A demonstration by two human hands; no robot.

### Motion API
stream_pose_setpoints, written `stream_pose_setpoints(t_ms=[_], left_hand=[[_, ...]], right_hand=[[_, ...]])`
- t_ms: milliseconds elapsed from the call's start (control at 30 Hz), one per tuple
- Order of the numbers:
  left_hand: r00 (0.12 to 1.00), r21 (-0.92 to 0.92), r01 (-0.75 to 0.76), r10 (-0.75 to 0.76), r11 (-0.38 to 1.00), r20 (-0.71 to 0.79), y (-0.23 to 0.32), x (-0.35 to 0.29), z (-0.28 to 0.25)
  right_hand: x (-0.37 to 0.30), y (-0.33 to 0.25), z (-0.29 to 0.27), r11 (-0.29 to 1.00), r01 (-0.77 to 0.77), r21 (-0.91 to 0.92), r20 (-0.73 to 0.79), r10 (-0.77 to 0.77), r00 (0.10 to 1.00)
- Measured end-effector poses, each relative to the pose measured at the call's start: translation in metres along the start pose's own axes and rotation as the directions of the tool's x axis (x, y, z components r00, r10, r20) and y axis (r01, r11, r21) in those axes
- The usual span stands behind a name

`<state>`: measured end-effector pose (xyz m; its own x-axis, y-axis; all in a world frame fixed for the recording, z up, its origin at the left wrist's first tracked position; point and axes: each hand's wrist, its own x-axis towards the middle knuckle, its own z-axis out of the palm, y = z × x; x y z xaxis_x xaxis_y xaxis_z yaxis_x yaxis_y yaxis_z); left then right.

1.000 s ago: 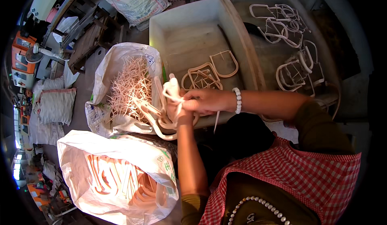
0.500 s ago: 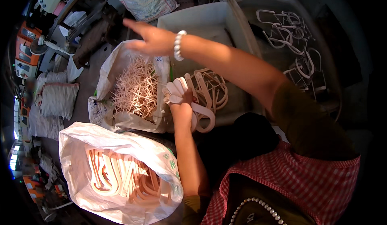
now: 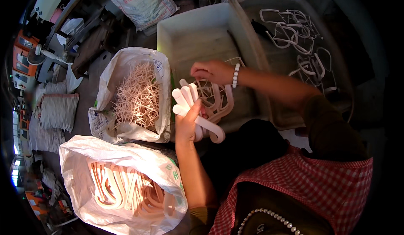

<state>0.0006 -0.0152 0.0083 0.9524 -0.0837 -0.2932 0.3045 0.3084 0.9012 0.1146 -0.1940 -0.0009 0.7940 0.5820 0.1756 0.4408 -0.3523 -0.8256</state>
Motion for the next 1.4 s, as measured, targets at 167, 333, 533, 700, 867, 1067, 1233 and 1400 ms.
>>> stream_pose_setpoints(t_ms=[167, 333, 533, 700, 867, 1067, 1233, 1400], left_hand=[[0.997, -0.091, 0.015, -0.008, 0.996, 0.075, -0.002, -0.001, -0.006], [0.974, -0.182, 0.048, -0.006, 0.982, 0.225, 0.003, -0.003, 0.000], [0.973, -0.005, 0.042, -0.040, 0.999, 0.226, -0.001, -0.004, 0.005], [0.990, 0.113, 0.074, -0.087, 0.991, 0.112, -0.001, -0.001, 0.003], [0.994, 0.154, 0.069, -0.082, 0.986, 0.078, 0.000, 0.001, 0.004], [0.993, 0.159, 0.091, -0.102, 0.983, 0.061, -0.005, 0.000, 0.010], [0.992, 0.231, 0.063, -0.087, 0.971, 0.093, -0.004, -0.003, 0.004], [0.977, 0.649, -0.186, 0.207, 0.738, 0.045, -0.030, 0.004, -0.002]], right_hand=[[-0.010, 0.002, -0.007, 0.870, 0.354, -0.343, 0.034, -0.365, 0.930], [-0.024, -0.013, 0.033, 0.833, 0.325, -0.447, 0.000, -0.363, 0.932], [-0.012, -0.009, 0.006, 0.995, -0.087, 0.052, -0.055, 0.090, 0.994], [-0.004, -0.030, -0.049, 0.443, 0.407, -0.799, 0.037, -0.640, 0.767], [-0.027, -0.056, -0.059, 0.458, 0.457, -0.762, 0.300, -0.377, 0.877], [-0.043, -0.046, -0.052, 0.263, 0.533, -0.804, 0.452, -0.313, 0.835], [-0.046, -0.036, -0.053, 0.560, 0.485, -0.672, 0.379, -0.302, 0.874], [-0.077, -0.063, -0.063, 0.599, -0.676, 0.430, 0.726, 0.216, 0.653]])
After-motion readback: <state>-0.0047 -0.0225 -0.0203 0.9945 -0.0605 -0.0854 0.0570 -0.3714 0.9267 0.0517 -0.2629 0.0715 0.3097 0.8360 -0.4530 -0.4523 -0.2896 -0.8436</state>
